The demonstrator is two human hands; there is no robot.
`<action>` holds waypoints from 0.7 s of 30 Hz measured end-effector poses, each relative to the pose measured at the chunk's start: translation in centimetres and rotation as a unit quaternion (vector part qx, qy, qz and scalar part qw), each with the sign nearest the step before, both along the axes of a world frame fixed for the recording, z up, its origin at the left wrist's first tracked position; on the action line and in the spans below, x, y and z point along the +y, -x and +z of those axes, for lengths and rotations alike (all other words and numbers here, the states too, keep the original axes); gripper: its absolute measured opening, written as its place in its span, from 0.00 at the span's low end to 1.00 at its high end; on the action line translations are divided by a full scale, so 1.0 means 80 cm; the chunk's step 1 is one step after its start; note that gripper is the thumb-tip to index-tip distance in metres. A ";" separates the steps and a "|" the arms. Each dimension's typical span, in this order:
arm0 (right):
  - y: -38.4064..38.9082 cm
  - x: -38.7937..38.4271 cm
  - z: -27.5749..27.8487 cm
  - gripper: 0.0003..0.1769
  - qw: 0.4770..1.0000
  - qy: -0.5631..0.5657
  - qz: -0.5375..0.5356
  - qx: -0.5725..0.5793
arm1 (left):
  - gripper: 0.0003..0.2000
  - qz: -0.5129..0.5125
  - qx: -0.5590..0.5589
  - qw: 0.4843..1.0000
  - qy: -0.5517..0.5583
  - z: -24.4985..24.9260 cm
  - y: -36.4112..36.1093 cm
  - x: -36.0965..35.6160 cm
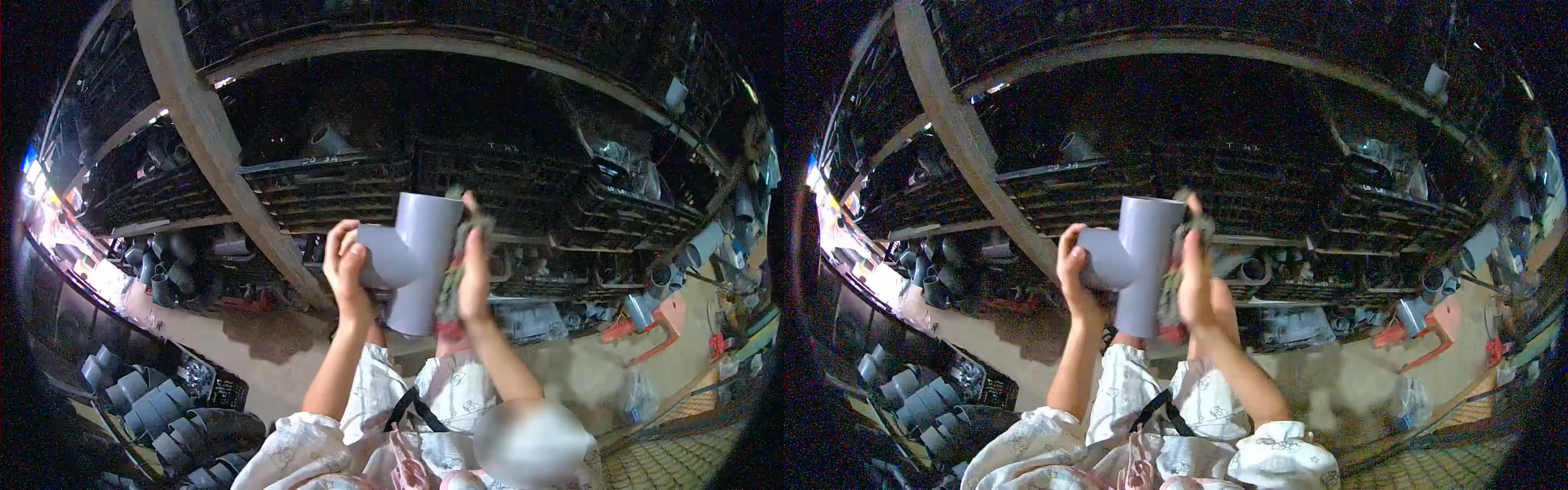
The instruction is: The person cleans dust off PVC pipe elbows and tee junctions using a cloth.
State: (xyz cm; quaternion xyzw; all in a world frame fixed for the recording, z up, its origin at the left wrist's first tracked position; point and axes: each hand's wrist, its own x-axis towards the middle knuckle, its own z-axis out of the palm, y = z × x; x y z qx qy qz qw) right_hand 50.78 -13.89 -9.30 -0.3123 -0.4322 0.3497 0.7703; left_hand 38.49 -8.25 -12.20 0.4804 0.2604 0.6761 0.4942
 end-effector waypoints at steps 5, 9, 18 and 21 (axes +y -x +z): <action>-0.036 0.032 -0.013 0.26 0.981 -0.032 0.099 0.166 | 0.19 -0.019 -0.004 0.999 0.027 0.002 -0.027 0.006; -0.007 0.000 -0.071 0.30 0.988 0.138 -0.059 0.033 | 0.17 0.009 -0.045 0.998 0.048 0.019 -0.026 0.035; -0.054 0.018 -0.045 0.33 0.981 0.106 0.101 0.126 | 0.13 -0.088 -0.040 0.995 0.029 0.017 -0.028 0.002; -0.056 0.013 -0.078 0.33 0.980 0.148 0.082 0.109 | 0.18 -0.107 -0.031 0.993 0.050 0.010 -0.028 0.006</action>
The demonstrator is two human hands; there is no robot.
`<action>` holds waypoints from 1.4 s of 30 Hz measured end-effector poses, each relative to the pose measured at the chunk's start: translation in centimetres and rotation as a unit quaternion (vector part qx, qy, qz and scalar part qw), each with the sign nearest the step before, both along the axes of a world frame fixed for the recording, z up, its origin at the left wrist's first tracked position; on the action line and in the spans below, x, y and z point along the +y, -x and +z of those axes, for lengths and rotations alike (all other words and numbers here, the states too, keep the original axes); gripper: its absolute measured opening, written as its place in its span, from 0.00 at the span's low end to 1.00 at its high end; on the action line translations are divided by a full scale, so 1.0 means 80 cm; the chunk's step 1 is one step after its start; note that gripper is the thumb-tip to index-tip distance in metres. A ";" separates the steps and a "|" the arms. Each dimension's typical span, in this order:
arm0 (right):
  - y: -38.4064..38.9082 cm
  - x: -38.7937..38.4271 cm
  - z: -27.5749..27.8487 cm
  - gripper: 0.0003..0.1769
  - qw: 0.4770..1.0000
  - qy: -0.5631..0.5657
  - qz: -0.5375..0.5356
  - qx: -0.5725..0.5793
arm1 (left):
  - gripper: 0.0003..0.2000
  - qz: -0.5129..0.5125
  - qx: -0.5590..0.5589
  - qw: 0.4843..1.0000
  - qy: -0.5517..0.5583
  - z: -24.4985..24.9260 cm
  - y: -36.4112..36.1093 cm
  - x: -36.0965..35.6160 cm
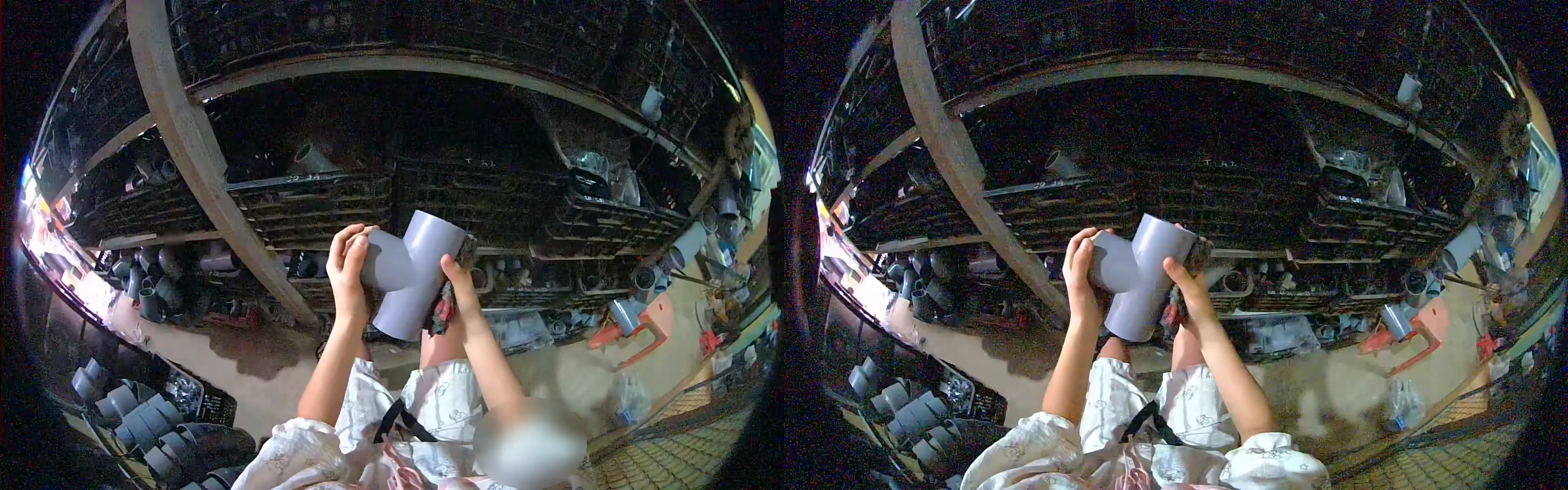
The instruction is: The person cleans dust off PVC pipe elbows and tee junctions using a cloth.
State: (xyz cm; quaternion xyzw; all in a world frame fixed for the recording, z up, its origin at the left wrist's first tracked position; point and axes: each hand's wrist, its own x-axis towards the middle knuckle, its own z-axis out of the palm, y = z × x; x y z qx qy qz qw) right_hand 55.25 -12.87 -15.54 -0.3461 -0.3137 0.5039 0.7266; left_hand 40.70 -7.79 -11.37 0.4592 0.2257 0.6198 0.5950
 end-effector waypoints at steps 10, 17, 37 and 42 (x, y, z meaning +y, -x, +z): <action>0.017 -0.008 0.032 0.30 0.969 -0.057 -0.238 0.040 | 0.38 -0.174 -0.045 0.979 0.091 -0.054 -0.028 -0.053; 0.004 -0.022 0.053 0.29 0.906 -0.206 -0.363 -0.070 | 0.36 -0.034 -0.086 0.994 0.051 -0.028 -0.005 -0.030; 0.009 -0.005 0.017 0.27 0.996 0.077 0.009 0.050 | 0.42 0.152 -0.039 0.985 -0.071 0.005 -0.014 -0.064; 0.021 -0.034 -0.005 0.28 0.973 0.068 -0.013 -0.222 | 0.36 0.116 -0.118 0.986 0.014 0.006 -0.004 -0.042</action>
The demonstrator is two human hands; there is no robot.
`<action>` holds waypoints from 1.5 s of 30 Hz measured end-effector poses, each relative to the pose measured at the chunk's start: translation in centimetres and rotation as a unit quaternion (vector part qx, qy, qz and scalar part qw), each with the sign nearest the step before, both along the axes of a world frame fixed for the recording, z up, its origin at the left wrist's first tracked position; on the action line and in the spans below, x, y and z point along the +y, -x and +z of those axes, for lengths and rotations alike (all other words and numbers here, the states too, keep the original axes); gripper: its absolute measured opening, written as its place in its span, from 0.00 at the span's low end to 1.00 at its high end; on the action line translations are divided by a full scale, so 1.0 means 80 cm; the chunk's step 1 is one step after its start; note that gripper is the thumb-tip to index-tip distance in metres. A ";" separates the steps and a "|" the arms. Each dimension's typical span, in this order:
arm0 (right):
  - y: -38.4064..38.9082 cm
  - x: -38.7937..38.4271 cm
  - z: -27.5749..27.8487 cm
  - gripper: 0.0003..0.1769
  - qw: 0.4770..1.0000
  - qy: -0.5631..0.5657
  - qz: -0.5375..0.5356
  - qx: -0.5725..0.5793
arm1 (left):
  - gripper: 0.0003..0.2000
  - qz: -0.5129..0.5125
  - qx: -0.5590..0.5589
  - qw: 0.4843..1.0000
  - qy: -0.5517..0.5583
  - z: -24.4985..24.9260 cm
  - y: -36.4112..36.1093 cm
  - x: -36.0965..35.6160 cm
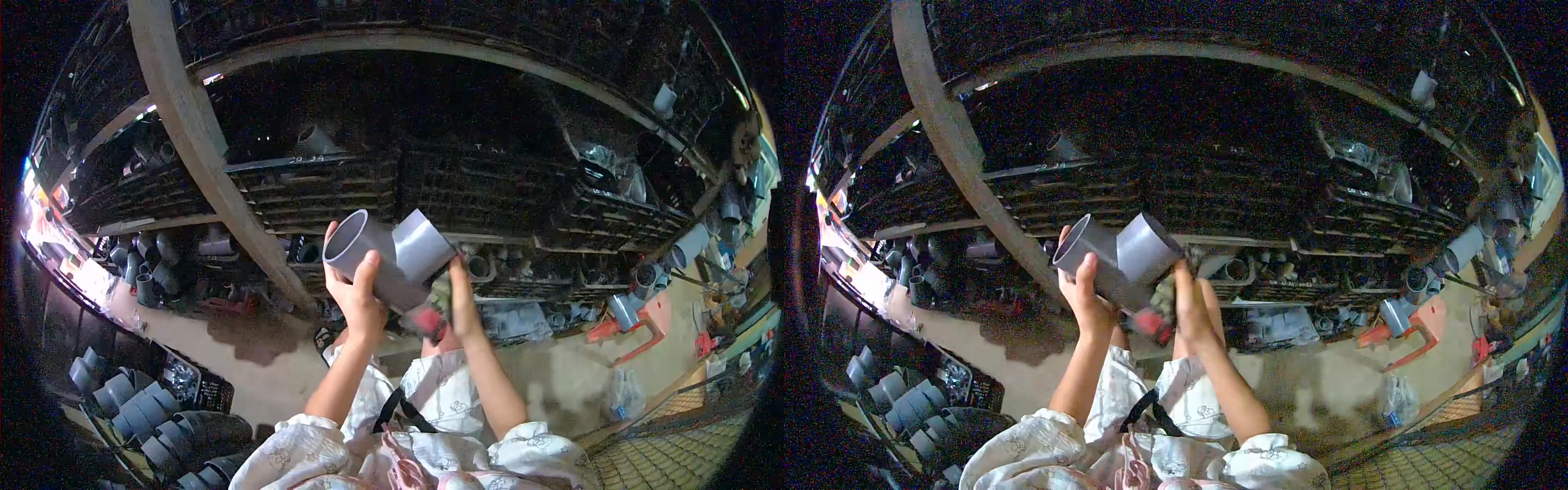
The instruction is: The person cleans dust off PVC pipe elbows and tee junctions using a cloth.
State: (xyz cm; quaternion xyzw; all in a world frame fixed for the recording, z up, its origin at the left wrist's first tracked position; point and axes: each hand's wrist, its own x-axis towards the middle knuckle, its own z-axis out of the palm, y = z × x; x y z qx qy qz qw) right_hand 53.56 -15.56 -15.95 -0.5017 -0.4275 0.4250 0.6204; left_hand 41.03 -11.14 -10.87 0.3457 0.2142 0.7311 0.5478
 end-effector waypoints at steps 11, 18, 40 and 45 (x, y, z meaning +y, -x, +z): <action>0.028 -0.030 0.060 0.14 0.967 -0.020 -0.044 -0.250 | 0.29 0.002 0.013 1.000 0.013 0.003 0.009 0.022; -0.014 -0.008 0.023 0.16 0.983 0.003 0.163 -0.079 | 0.31 -0.002 0.051 0.999 -0.003 0.004 0.015 0.009; 0.023 -0.014 0.048 0.12 0.962 -0.119 0.071 -0.237 | 0.30 0.056 0.142 0.985 -0.076 0.004 0.020 0.025; 0.023 -0.016 0.065 0.15 0.970 0.033 0.099 -0.218 | 0.25 -0.031 0.083 0.995 0.057 0.009 0.023 0.034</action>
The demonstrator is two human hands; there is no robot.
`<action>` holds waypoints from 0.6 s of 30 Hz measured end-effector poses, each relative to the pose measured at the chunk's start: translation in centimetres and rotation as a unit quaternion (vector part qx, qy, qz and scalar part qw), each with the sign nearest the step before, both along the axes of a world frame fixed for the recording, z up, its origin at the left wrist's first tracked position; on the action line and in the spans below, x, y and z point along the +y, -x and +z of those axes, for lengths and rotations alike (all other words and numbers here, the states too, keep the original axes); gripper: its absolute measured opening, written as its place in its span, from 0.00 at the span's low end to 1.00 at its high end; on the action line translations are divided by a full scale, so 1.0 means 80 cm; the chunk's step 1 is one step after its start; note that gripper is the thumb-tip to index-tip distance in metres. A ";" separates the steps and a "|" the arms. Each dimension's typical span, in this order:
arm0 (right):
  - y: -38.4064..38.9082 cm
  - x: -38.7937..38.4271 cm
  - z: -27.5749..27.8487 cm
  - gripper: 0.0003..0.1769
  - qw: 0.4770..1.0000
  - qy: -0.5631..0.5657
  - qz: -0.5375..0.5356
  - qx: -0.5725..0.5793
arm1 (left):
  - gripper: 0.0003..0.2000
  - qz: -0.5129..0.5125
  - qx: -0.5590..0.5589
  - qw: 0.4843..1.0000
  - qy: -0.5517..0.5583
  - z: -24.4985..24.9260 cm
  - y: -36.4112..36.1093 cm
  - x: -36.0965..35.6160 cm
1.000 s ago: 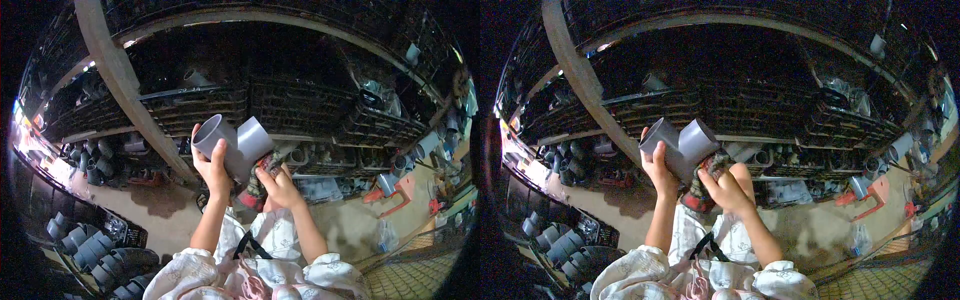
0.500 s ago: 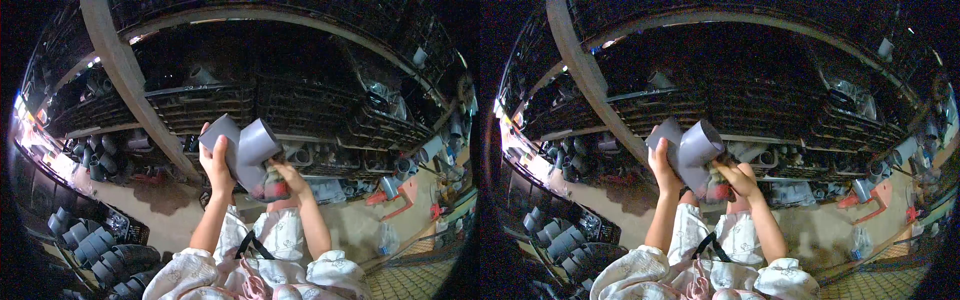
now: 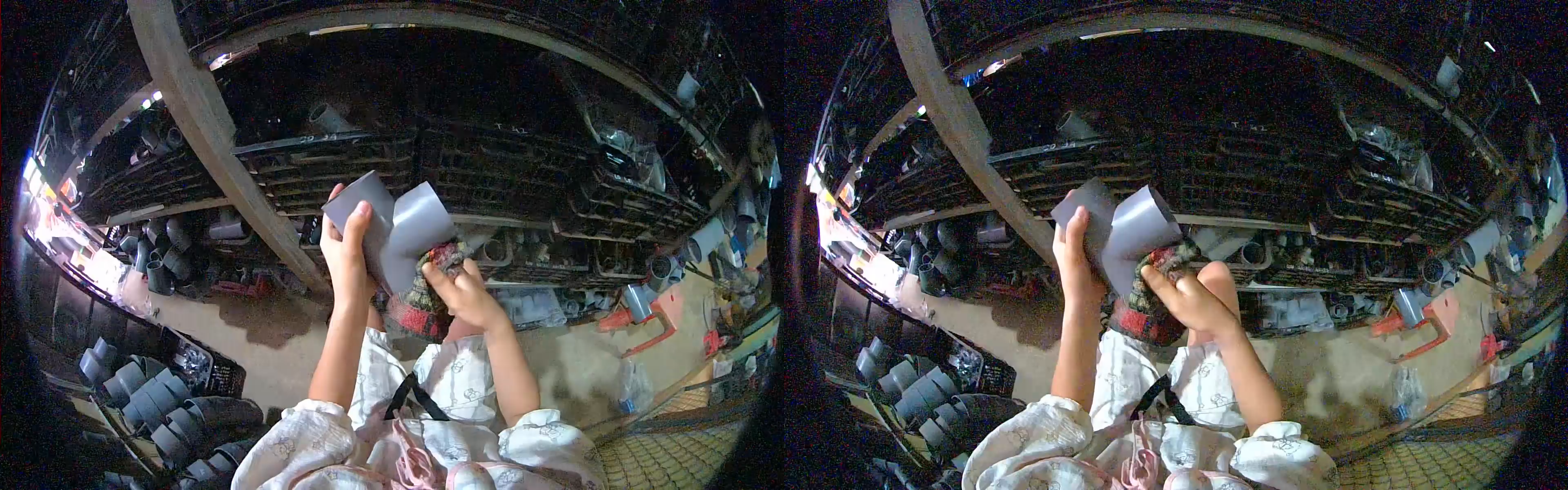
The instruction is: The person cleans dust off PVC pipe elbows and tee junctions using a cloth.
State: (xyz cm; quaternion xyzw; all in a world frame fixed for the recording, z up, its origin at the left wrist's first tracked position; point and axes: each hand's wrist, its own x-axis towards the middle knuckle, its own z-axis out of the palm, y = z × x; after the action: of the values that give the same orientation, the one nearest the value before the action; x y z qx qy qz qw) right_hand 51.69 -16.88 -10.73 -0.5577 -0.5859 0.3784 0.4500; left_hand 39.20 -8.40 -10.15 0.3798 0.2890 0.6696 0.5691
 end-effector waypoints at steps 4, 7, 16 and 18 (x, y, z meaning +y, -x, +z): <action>-0.017 0.005 -0.031 0.19 0.967 0.115 0.012 0.226 | 0.23 -0.186 -0.096 0.968 0.138 -0.006 0.000 0.013; -0.011 0.005 -0.034 0.21 0.942 0.109 -0.002 0.317 | 0.23 -0.233 -0.134 0.950 0.157 -0.002 -0.005 0.012; -0.012 0.013 -0.036 0.23 0.961 0.070 0.022 0.265 | 0.27 -0.048 0.230 0.967 -0.098 -0.028 -0.019 0.031; 0.001 0.018 -0.021 0.23 0.986 -0.003 -0.016 0.163 | 0.28 -0.014 0.319 0.931 -0.177 -0.024 -0.014 0.009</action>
State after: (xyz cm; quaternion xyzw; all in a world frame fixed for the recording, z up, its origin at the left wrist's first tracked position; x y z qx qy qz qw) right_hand 51.63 -15.42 -12.39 -0.4963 -0.4968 0.4557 0.5470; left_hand 40.31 -7.70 -12.04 0.6723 0.3265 0.5453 0.3796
